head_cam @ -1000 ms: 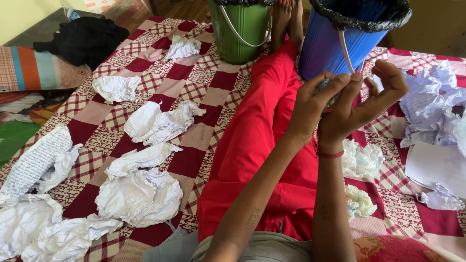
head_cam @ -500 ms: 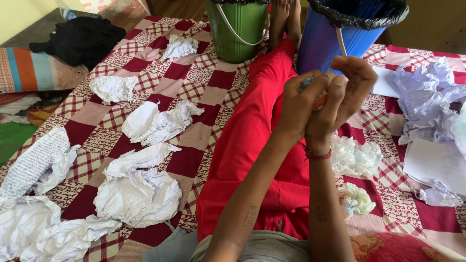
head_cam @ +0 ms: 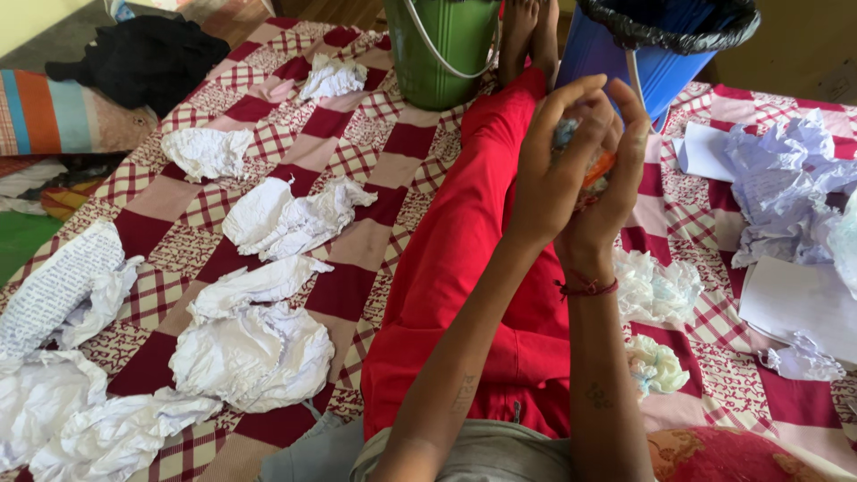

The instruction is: The person balls up pieces of paper and plastic sheets by hand while sitting on a bed. They crumble the items one at a time before setting them aside.

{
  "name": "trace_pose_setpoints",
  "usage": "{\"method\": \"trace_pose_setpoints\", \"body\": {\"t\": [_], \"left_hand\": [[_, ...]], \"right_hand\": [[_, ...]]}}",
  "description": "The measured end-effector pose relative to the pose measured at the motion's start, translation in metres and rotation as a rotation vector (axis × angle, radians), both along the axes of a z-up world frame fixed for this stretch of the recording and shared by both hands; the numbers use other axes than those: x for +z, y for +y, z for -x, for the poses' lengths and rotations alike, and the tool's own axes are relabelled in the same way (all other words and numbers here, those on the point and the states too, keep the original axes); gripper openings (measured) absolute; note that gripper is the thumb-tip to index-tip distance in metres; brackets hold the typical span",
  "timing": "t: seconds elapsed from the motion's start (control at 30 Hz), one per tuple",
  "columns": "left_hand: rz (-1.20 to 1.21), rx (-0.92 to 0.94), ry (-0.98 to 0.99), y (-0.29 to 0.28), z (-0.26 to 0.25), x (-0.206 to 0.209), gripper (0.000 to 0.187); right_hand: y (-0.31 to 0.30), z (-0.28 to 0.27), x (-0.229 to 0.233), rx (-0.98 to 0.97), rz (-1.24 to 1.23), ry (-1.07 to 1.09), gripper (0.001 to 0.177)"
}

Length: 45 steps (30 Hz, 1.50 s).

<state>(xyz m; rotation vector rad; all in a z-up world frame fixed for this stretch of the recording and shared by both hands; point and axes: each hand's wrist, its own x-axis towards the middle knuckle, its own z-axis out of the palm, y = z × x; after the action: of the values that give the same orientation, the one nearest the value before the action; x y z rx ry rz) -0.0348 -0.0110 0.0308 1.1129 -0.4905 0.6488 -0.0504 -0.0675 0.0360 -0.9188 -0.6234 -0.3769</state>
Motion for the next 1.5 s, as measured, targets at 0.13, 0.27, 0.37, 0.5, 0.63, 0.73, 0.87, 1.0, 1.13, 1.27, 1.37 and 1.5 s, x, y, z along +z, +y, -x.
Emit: {"method": "trace_pose_setpoints", "body": {"t": [0.13,0.27,0.37,0.5,0.63,0.73,0.87,1.0,1.13,1.27,1.37,1.5], "left_hand": [[-0.305,0.592,-0.020,0.001,0.003,-0.002,0.041],[-0.198,0.458,0.043,0.013,-0.004,-0.002,0.051],[-0.133,0.343,0.065,0.017,-0.007,-0.004,0.053],[-0.019,0.175,0.046,0.015,-0.009,-0.004,0.058],[0.071,0.006,0.142,0.015,-0.008,-0.006,0.065],[0.053,-0.047,0.165,0.004,-0.011,-0.009,0.068],[-0.018,-0.034,0.210,-0.011,-0.008,-0.010,0.061],[-0.104,-0.056,0.403,-0.021,-0.002,-0.005,0.053],[-0.007,-0.049,0.213,-0.032,0.004,0.003,0.047],[0.142,-0.301,0.181,-0.012,0.007,0.013,0.039],[0.141,-0.269,0.180,-0.018,0.009,0.009,0.036],[0.129,-0.203,0.085,-0.027,-0.002,-0.005,0.038]], "right_hand": [[0.004,0.001,0.001,-0.050,0.069,0.035,0.059],[0.006,0.003,-0.005,-0.257,0.276,-0.022,0.061],[0.008,0.005,-0.005,-0.379,0.377,-0.082,0.064],[0.004,0.006,-0.002,-0.361,0.471,-0.218,0.067],[0.000,0.004,-0.005,-0.428,0.554,-0.211,0.052],[-0.002,-0.005,-0.016,-0.398,0.438,-0.103,0.044],[-0.014,-0.026,-0.034,-0.410,0.268,-0.020,0.043],[-0.019,-0.036,-0.044,-0.510,0.196,-0.010,0.048],[-0.025,-0.030,-0.030,-0.612,0.332,-0.059,0.043],[-0.022,-0.014,-0.011,-0.761,0.485,-0.181,0.029],[-0.015,-0.008,-0.005,-0.929,0.522,-0.202,0.046],[-0.013,-0.014,-0.007,-0.841,0.385,-0.191,0.059]]}}
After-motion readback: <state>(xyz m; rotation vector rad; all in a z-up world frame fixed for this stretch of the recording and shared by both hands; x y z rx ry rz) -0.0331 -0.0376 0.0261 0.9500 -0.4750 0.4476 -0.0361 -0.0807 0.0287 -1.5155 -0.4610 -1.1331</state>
